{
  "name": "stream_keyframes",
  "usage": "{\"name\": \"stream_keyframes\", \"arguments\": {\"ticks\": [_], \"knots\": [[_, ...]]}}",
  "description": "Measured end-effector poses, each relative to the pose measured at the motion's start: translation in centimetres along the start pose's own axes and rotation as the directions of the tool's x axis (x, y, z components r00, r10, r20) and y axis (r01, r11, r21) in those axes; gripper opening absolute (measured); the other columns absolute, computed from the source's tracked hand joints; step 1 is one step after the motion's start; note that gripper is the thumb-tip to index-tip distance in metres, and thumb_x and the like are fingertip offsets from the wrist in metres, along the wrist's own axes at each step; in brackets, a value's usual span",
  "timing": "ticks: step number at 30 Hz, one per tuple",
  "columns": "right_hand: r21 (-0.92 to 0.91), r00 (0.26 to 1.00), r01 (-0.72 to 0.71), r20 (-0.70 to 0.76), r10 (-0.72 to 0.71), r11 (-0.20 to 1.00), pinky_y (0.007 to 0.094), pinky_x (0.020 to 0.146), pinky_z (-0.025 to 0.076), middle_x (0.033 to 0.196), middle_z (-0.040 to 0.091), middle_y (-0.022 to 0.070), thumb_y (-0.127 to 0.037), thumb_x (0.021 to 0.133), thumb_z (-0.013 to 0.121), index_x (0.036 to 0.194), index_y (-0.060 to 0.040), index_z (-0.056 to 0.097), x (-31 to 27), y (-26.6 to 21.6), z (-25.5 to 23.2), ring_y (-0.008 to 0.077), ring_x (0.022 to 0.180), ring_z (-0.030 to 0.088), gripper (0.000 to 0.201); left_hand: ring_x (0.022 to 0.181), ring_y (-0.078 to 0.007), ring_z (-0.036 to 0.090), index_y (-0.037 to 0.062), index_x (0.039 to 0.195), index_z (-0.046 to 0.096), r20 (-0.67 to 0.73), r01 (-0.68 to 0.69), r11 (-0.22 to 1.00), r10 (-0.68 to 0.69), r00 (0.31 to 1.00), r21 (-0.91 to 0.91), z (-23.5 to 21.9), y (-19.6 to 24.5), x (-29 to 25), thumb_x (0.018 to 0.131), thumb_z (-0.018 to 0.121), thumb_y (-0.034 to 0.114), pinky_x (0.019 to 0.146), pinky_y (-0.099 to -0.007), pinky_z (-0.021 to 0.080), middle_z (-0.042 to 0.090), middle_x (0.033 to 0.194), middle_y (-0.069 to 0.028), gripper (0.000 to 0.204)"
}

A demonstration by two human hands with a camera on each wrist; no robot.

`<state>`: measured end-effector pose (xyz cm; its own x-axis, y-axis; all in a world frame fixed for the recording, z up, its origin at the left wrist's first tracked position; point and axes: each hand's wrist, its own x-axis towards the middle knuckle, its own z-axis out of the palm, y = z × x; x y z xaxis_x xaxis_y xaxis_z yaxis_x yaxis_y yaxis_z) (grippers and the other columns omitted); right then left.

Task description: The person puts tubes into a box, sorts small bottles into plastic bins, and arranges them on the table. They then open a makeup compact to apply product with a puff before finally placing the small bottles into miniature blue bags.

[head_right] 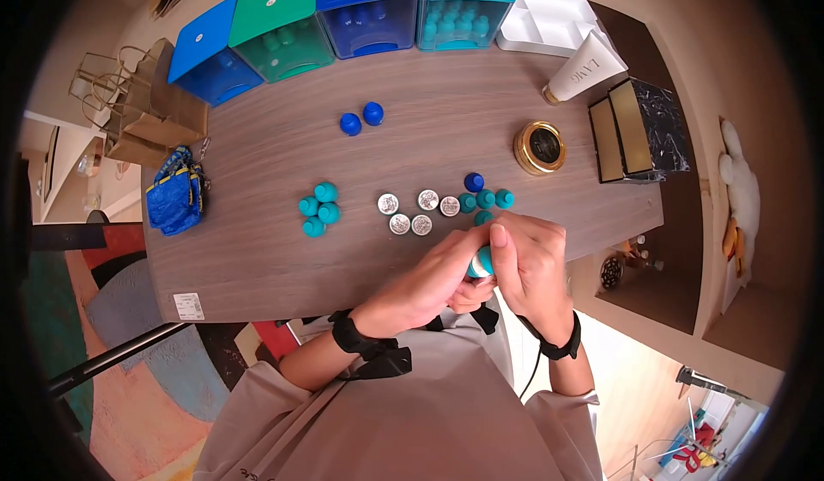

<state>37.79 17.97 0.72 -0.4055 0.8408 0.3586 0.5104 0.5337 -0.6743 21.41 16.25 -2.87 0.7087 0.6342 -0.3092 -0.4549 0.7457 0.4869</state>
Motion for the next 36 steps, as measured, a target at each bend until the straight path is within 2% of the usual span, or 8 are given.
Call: {"name": "stream_keyframes", "arguments": {"ticks": [12,17,21,36], "knots": [[-0.002,0.998,-0.035,-0.043,0.035,0.999,0.0431,0.054,0.039,0.067,0.05,0.0134,-0.013,0.114,0.051,0.08,0.005,0.057,-0.3,-0.3,-0.8,0.0324,0.054,0.049,0.039,0.044,-0.0047,0.023,0.015,0.071,0.04,0.026,0.006,0.999,-0.007,1.0,0.039,0.9,0.4,0.3,0.12,0.036,0.054,0.044,-0.0281,0.018,0.032,0.056,0.0088,0.063],[0.053,0.99,-0.107,-0.09,0.111,0.993,0.0412,0.053,0.035,0.066,0.045,0.0114,-0.016,0.117,0.047,0.077,0.0041,0.048,-0.5,-0.1,-0.8,0.0268,0.053,0.044,0.045,0.045,-0.0044,0.023,0.0141,0.074,0.041,0.022,0.008,1.0,-0.009,1.0,0.019,1.2,0.2,0.7,0.12,0.035,0.053,0.044,-0.0284,0.016,0.031,0.057,0.0085,0.061],[0.065,0.988,-0.111,-0.096,0.117,0.992,0.0395,0.053,0.033,0.066,0.044,0.0097,-0.018,0.118,0.045,0.075,0.0033,0.046,-0.7,0.5,-0.9,0.0237,0.053,0.042,0.048,0.046,-0.0043,0.023,0.0138,0.075,0.041,0.013,-0.02,0.999,0.019,1.0,0.039,1.4,0.1,1.0,0.121,0.036,0.051,0.044,-0.0284,0.016,0.031,0.057,0.0084,0.059],[0.14,0.98,-0.101,-0.157,0.123,0.985,0.0382,0.055,0.032,0.067,0.043,0.0106,-0.017,0.118,0.045,0.076,0.004,0.045,-1.1,0.6,-1.4,0.0227,0.057,0.04,0.047,0.047,-0.0034,0.023,0.0131,0.075,0.042,0.023,-0.016,0.999,0.015,1.0,0.051,2.3,0.5,1.0,0.12,0.034,0.055,0.045,-0.0269,0.015,0.031,0.059,0.0096,0.062]]}}
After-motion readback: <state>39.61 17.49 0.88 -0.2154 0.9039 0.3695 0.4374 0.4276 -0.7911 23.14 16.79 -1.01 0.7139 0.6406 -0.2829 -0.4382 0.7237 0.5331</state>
